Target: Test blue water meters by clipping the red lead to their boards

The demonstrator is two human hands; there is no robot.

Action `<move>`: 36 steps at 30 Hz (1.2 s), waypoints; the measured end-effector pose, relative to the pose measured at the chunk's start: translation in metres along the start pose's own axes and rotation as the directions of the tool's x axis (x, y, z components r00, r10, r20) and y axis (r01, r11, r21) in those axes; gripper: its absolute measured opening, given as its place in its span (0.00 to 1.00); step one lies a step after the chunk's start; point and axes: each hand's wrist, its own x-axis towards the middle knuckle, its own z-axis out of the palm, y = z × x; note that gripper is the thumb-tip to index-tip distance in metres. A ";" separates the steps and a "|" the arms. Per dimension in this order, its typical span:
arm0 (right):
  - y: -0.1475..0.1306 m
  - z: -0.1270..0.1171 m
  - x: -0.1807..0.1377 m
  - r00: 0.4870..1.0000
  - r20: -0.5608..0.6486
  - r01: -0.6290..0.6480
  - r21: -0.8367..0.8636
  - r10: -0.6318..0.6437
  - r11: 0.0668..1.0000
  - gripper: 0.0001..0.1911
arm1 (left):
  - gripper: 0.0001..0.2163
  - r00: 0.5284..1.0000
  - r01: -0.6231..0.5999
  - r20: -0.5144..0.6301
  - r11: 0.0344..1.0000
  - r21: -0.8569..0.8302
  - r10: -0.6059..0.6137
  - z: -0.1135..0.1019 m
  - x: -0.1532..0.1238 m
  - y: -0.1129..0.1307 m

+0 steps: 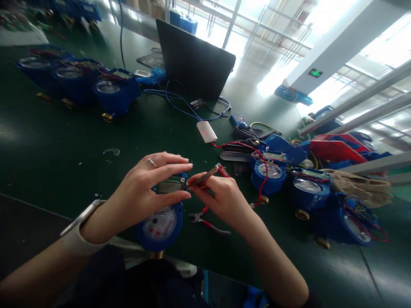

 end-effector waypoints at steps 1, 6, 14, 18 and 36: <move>0.000 0.000 0.000 1.000 0.008 -0.004 -0.036 0.005 0.999 0.08 | 0.14 0.998 -0.051 0.031 0.999 -0.014 0.051 0.000 0.007 0.003; 0.001 0.000 -0.002 0.995 0.068 -0.066 -0.170 0.079 0.983 0.15 | 0.04 0.995 -0.035 0.092 0.996 -0.077 0.042 0.007 0.025 0.009; 0.011 -0.004 -0.019 0.878 0.329 -0.205 -0.394 0.346 0.896 0.38 | 0.03 0.993 0.070 0.106 0.982 -0.176 -0.052 0.013 0.020 0.001; 0.026 0.011 -0.046 0.751 0.493 -0.181 -0.486 0.439 0.855 0.65 | 0.03 0.982 0.130 0.161 0.973 -0.193 -0.099 0.006 0.021 0.001; -0.022 -0.071 -0.036 0.895 -0.409 -0.276 -0.202 0.175 0.940 0.05 | 0.04 0.966 0.131 0.239 0.986 -0.102 -0.104 0.000 0.025 0.013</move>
